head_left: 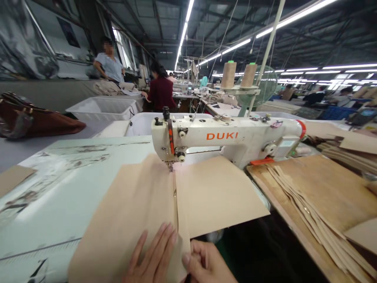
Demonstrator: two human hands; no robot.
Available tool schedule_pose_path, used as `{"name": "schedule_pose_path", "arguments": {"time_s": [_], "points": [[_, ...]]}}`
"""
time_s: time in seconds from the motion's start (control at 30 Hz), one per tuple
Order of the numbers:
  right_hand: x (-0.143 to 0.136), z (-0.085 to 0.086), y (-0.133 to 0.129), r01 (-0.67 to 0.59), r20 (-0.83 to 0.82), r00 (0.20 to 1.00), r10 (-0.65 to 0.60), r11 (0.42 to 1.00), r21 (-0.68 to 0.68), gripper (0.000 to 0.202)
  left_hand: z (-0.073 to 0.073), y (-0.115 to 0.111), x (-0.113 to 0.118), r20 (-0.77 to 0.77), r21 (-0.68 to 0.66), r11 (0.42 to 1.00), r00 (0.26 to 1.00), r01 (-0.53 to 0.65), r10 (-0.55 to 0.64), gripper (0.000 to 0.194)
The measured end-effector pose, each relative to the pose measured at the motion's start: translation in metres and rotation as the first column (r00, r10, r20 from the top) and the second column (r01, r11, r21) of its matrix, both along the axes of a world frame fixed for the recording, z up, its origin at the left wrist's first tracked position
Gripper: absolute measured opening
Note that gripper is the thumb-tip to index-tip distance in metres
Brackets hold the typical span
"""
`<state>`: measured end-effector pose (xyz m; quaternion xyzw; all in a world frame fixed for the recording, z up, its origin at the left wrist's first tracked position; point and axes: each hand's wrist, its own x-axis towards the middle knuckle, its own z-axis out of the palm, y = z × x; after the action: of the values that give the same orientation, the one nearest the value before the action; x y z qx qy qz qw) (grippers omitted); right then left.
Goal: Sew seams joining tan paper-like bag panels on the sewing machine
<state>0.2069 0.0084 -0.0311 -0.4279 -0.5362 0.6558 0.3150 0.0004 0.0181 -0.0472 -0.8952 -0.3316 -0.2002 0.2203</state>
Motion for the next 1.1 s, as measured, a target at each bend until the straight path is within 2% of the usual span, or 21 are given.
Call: {"name": "schedule_pose_path", "arguments": {"time_s": [0.07, 0.13, 0.17, 0.2, 0.23, 0.3, 0.37, 0.43, 0.5, 0.6, 0.67, 0.73, 0.83, 0.9, 1.0, 1.1], "points": [[0.003, 0.024, 0.000, -0.052, -0.010, 0.999, 0.052, 0.999, -0.013, 0.070, 0.017, 0.000, -0.001, -0.028, 0.000, 0.999, 0.999, 0.044, -0.044, 0.057], [0.013, 0.050, 0.002, -0.042, 0.138, 0.990, 0.032, 0.997, 0.066, 0.067, 0.038, -0.004, -0.005, -0.014, -0.017, 0.999, 0.999, 0.043, -0.043, 0.058], [0.019, 0.061, 0.006, -0.003, 0.255, 0.966, -0.042, 0.985, 0.173, 0.064, 0.049, -0.006, -0.007, 0.018, -0.026, 0.999, 1.000, 0.021, -0.021, 0.058], [0.023, 0.071, 0.011, 0.030, 0.365, 0.918, -0.153, 0.946, 0.322, 0.059, 0.060, -0.007, -0.009, 0.061, -0.037, 0.999, 0.998, -0.011, 0.013, 0.058], [0.025, 0.077, 0.019, 0.031, 0.438, 0.858, -0.270, 0.877, 0.480, 0.051, 0.071, -0.008, -0.011, 0.116, -0.042, 0.998, 0.992, -0.048, 0.052, 0.056], [0.022, 0.082, 0.039, -0.078, 0.498, 0.768, -0.403, 0.713, 0.697, 0.030, 0.090, -0.006, -0.015, 0.202, -0.058, 0.995, 0.975, -0.084, 0.094, 0.049], [0.011, 0.078, 0.062, -0.213, 0.530, 0.758, -0.381, 0.623, 0.753, 0.022, 0.106, 0.000, -0.017, 0.267, -0.089, 0.990, 0.955, -0.109, 0.129, 0.039], [-0.001, 0.069, 0.082, -0.277, 0.557, 0.753, -0.350, 0.599, 0.752, 0.032, 0.119, 0.008, -0.016, 0.305, -0.128, 0.982, 0.937, -0.138, 0.171, 0.035], [-0.009, 0.061, 0.092, -0.247, 0.559, 0.734, -0.385, 0.616, 0.748, 0.031, 0.128, 0.015, -0.015, 0.319, -0.142, 0.979, 0.930, -0.146, 0.185, 0.035], [-0.010, 0.055, 0.085, -0.136, 0.536, 0.705, -0.464, 0.654, 0.744, 0.024, 0.138, 0.020, -0.013, 0.322, -0.142, 0.980, 0.930, -0.139, 0.178, 0.038], [-0.003, 0.056, 0.071, -0.118, 0.531, 0.712, -0.460, 0.666, 0.736, 0.021, 0.141, 0.020, -0.012, 0.314, -0.143, 0.980, 0.933, -0.136, 0.175, 0.040], [0.005, 0.060, 0.055, -0.172, 0.528, 0.759, -0.380, 0.665, 0.727, 0.028, 0.143, 0.017, -0.010, 0.308, -0.139, 0.981, 0.935, -0.137, 0.175, 0.043], [0.015, 0.063, 0.038, -0.279, 0.526, 0.821, -0.223, 0.647, 0.709, 0.053, 0.142, 0.014, -0.007, 0.329, -0.139, 0.981, 0.929, -0.132, 0.171, 0.043], [0.016, 0.062, 0.034, -0.291, 0.521, 0.831, -0.194, 0.647, 0.705, 0.060, 0.141, 0.013, -0.005, 0.343, -0.143, 0.983, 0.925, -0.119, 0.162, 0.042], [0.013, 0.054, 0.035, -0.256, 0.494, 0.843, -0.213, 0.649, 0.717, 0.054, 0.140, 0.011, -0.003, 0.351, -0.153, 0.984, 0.927, -0.085, 0.135, 0.039], [0.008, 0.042, 0.037, -0.185, 0.403, 0.880, -0.250, 0.601, 0.778, 0.039, 0.141, 0.010, -0.002, 0.366, -0.148, 0.988, 0.924, -0.055, 0.106, 0.037]]}}
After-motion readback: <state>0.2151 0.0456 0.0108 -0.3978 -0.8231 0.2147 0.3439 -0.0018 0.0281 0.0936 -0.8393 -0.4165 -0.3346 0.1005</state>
